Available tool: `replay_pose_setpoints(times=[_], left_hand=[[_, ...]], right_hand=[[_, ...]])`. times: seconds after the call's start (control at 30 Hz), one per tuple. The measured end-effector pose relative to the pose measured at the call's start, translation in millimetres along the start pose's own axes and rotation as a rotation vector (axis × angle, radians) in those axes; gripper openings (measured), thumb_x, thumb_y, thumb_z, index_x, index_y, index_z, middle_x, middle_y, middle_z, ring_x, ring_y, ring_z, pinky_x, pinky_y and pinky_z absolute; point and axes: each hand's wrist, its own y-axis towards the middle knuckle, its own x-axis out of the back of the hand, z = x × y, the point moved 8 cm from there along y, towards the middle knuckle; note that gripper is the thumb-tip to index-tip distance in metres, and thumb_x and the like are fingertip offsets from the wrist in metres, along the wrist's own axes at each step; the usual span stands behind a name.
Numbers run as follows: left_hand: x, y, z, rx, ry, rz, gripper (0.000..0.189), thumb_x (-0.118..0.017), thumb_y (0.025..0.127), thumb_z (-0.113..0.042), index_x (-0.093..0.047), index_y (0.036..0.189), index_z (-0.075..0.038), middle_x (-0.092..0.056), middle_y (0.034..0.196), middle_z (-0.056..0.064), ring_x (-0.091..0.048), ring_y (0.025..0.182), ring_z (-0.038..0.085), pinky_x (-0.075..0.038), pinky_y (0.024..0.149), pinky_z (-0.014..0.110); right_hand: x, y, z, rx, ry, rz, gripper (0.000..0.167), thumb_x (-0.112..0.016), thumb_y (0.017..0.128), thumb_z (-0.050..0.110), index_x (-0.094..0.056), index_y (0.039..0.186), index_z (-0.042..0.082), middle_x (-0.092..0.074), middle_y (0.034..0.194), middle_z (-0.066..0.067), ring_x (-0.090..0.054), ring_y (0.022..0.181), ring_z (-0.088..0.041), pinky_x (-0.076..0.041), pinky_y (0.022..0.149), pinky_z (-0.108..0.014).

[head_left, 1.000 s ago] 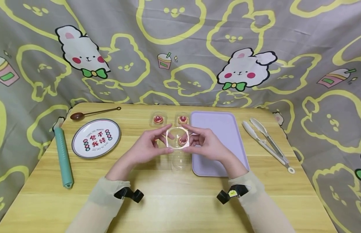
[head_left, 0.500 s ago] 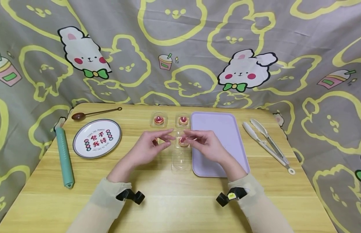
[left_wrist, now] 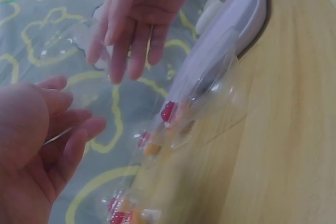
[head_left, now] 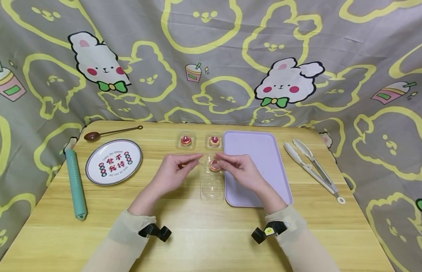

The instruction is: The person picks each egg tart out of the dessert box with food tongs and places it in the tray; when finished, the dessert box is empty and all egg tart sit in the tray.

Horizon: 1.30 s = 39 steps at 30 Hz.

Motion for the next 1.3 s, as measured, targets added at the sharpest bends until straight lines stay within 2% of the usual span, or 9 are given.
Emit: replay_pose_setpoints(times=[0.07, 0.2, 0.27, 0.37, 0.63, 0.8, 0.9, 1.13, 1.3], left_hand=[[-2.4, -1.3, 2.0, 0.012, -0.018, 0.015, 0.03, -0.072, 0.102, -0.009, -0.075, 0.132, -0.009, -0.074, 0.128, 0.004, -0.076, 0.09, 0.02, -0.062, 0.066, 0.029], [-5.2, -4.0, 5.7, 0.036, -0.035, 0.045, 0.046, -0.08, 0.097, -0.015, -0.068, 0.141, -0.008, -0.072, 0.133, 0.008, -0.075, 0.107, 0.026, -0.064, 0.073, 0.03], [-6.0, -5.2, 7.1, 0.048, -0.039, 0.061, 0.056, -0.085, 0.094, -0.02, -0.065, 0.144, -0.008, -0.07, 0.136, 0.009, -0.073, 0.114, 0.029, -0.063, 0.076, 0.03], [-6.6, -6.4, 7.9, 0.053, -0.04, 0.077, 0.064, -0.086, 0.093, -0.027, -0.061, 0.148, -0.008, -0.067, 0.14, 0.01, -0.07, 0.12, 0.031, -0.063, 0.079, 0.03], [-5.6, -8.7, 9.2, 0.036, -0.017, 0.086, 0.06, -0.08, 0.098, -0.031, -0.059, 0.15, -0.009, -0.067, 0.141, 0.011, -0.071, 0.118, 0.029, -0.063, 0.077, 0.031], [-2.2, -13.7, 13.7, 0.035, -0.023, 0.097, 0.061, -0.082, 0.096, -0.026, -0.06, 0.15, -0.01, -0.067, 0.141, 0.003, -0.072, 0.116, 0.029, -0.063, 0.078, 0.031], [0.8, -18.3, 16.9, 0.047, -0.045, 0.103, 0.063, -0.084, 0.094, -0.022, -0.059, 0.15, -0.01, -0.067, 0.141, 0.001, -0.073, 0.114, 0.03, -0.063, 0.08, 0.032], [9.3, -30.0, 24.3, 0.114, -0.081, 0.112, 0.068, -0.085, 0.093, -0.021, -0.056, 0.153, -0.011, -0.067, 0.141, 0.01, -0.073, 0.112, 0.027, -0.063, 0.083, 0.031], [14.8, -38.4, 26.2, 0.131, -0.095, 0.12, 0.071, -0.085, 0.092, -0.017, -0.053, 0.155, -0.008, -0.066, 0.142, 0.014, -0.073, 0.112, 0.033, -0.063, 0.084, 0.031]], right_hand=[[-2.0, -0.5, -0.9, -0.01, 0.019, 0.016, 0.039, -0.061, 0.105, -0.004, -0.058, 0.143, -0.01, -0.065, 0.134, -0.027, -0.07, 0.115, -0.043, -0.057, 0.098, -0.053], [-5.6, -2.4, -1.4, -0.019, 0.029, 0.061, 0.051, -0.064, 0.104, -0.003, -0.048, 0.152, -0.008, -0.059, 0.145, -0.023, -0.066, 0.121, -0.045, -0.057, 0.1, -0.039], [-6.9, -3.6, -1.9, -0.013, 0.031, 0.085, 0.055, -0.065, 0.104, -0.002, -0.045, 0.154, -0.007, -0.057, 0.148, -0.023, -0.067, 0.12, -0.046, -0.057, 0.099, -0.034], [-7.8, -5.0, -3.7, -0.009, 0.041, 0.106, 0.058, -0.066, 0.104, 0.001, -0.042, 0.156, -0.007, -0.054, 0.151, -0.024, -0.065, 0.121, -0.048, -0.058, 0.098, -0.033], [-11.6, -6.2, -5.1, -0.029, 0.025, 0.104, 0.061, -0.067, 0.103, 0.0, -0.039, 0.157, -0.007, -0.055, 0.148, -0.027, -0.069, 0.12, -0.035, -0.057, 0.098, -0.035], [-19.4, -6.9, -4.7, -0.017, 0.043, 0.134, 0.065, -0.068, 0.1, -0.006, -0.036, 0.157, -0.01, -0.052, 0.148, -0.033, -0.069, 0.12, -0.038, -0.058, 0.097, -0.037], [-25.1, -5.9, -5.3, -0.003, 0.009, 0.148, 0.067, -0.07, 0.099, -0.005, -0.036, 0.157, -0.01, -0.053, 0.147, -0.033, -0.07, 0.118, -0.036, -0.058, 0.097, -0.036], [-40.3, -2.8, -5.3, 0.013, -0.064, 0.186, 0.071, -0.073, 0.098, -0.001, -0.036, 0.158, -0.008, -0.055, 0.148, -0.026, -0.073, 0.113, -0.032, -0.058, 0.098, -0.036], [-48.1, -1.2, -4.5, 0.003, -0.09, 0.198, 0.072, -0.075, 0.097, 0.0, -0.036, 0.157, -0.01, -0.056, 0.148, -0.025, -0.074, 0.108, -0.026, -0.06, 0.095, -0.035]])
